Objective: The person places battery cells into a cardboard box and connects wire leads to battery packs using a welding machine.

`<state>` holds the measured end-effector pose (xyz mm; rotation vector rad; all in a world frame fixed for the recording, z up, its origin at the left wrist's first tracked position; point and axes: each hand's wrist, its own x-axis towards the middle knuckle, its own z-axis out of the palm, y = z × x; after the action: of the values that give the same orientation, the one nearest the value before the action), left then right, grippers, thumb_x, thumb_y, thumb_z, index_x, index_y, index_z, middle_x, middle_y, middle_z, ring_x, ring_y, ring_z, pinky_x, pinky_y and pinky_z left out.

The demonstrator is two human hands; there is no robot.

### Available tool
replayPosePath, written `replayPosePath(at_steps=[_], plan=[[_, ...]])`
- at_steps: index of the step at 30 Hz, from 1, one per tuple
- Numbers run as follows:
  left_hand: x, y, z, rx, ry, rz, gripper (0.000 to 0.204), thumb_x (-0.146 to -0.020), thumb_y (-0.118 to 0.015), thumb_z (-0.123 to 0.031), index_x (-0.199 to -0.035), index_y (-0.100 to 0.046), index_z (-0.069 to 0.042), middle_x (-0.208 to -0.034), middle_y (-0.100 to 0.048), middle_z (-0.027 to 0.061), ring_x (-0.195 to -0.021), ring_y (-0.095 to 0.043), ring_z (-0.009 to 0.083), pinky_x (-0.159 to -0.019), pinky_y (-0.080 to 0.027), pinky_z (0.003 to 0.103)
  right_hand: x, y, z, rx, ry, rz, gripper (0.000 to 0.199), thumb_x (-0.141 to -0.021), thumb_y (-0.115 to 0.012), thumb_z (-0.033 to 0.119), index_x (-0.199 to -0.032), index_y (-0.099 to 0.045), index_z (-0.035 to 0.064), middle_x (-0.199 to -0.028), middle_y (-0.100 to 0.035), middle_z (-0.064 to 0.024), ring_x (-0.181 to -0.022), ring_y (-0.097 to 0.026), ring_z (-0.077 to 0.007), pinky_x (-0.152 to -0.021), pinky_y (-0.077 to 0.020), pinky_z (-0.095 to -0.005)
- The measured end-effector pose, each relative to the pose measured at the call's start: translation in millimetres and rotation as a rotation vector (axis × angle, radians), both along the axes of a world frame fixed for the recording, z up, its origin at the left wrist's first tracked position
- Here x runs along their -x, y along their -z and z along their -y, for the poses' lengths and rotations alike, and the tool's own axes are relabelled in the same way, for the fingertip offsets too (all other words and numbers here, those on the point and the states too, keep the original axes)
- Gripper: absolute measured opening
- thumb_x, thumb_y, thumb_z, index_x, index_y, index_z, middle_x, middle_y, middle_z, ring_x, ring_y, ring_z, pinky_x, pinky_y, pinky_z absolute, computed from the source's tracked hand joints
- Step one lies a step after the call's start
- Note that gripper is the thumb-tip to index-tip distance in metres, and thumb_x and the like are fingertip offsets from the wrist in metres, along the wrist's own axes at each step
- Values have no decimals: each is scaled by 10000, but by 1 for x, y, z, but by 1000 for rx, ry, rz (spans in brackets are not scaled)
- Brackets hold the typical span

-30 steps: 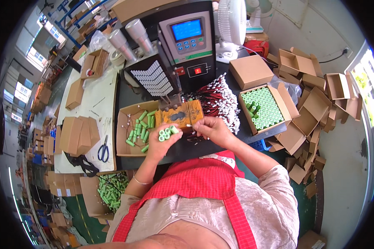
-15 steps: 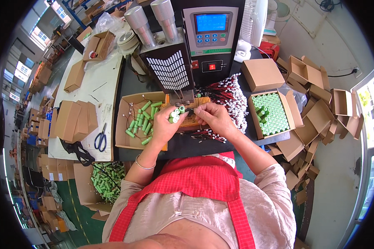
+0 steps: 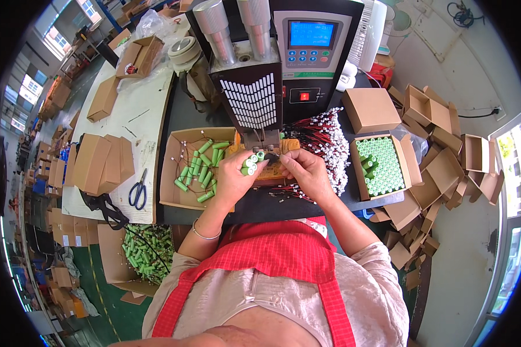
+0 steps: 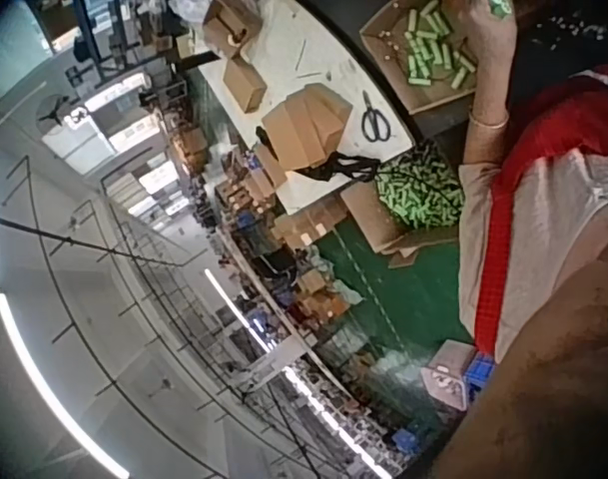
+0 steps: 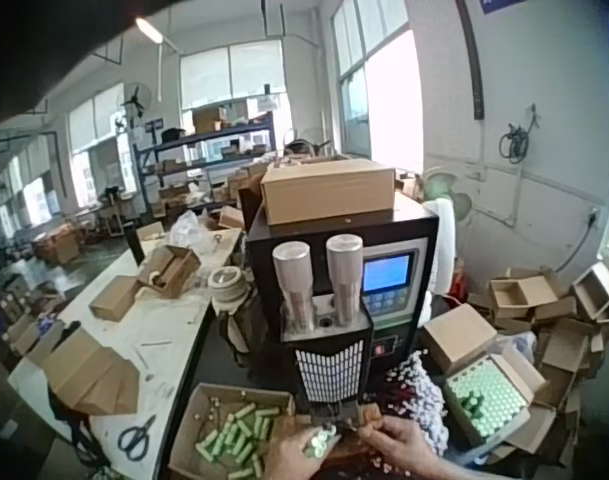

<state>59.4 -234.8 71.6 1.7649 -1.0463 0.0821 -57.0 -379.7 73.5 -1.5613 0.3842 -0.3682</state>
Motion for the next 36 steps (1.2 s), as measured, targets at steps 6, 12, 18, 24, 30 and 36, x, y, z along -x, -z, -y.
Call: replayPosePath(at_steps=[6, 12, 18, 24, 30, 36], plan=[[-2, 2, -1, -4, 0, -24, 250, -680, -730, -105, -877, -619, 4, -790, -627, 157, -703, -616, 301, -627, -489, 340, -1, -3, -3, 20, 4, 13, 167, -893, -553, 171, -862, -589, 11, -735, -619, -28, -640, -571, -71, -586, -463, -202], [3, 3, 5, -38, -40, 14, 222, -706, -734, -151, -828, -623, -3, -739, -625, 137, -640, -615, 274, -586, -476, 320, 1, 4, 1, 46, 5, 77, 153, -875, -564, 152, -863, -603, 4, -718, -610, -19, -639, -568, -70, -597, -479, -218], [8, 5, 5, -75, -63, -162, 238, -736, -716, -73, -933, -631, 28, -816, -651, 53, -735, -579, 96, -685, -470, 255, 7, 7, -2, 239, 105, 333, 158, -813, -616, 138, -845, -627, -17, -709, -622, -115, -660, -611, -155, -607, -480, -291], [3, 6, 3, -86, -41, -160, 248, -744, -690, -16, -972, -608, 33, -895, -632, 49, -805, -572, 102, -748, -461, 239, 5, 18, 2, 243, 113, 456, 161, -809, -614, 137, -841, -623, -20, -704, -617, -151, -643, -629, -229, -589, -482, -322], [9, -2, 7, -124, -67, -130, 235, -748, -686, -26, -962, -612, 36, -891, -645, 67, -809, -582, 111, -756, -461, 248, 4, 22, 2, 235, 103, 499, 143, -795, -609, 114, -824, -620, -26, -711, -615, -165, -663, -624, -280, -604, -484, -341], [8, -1, 7, -128, -83, -144, 183, -756, -674, -16, -919, -616, 41, -879, -661, 76, -826, -592, 130, -794, -453, 274, 5, 23, 1, 239, 98, 526, 142, -789, -613, 112, -810, -611, -28, -716, -612, -166, -670, -619, -296, -603, -481, -348]])
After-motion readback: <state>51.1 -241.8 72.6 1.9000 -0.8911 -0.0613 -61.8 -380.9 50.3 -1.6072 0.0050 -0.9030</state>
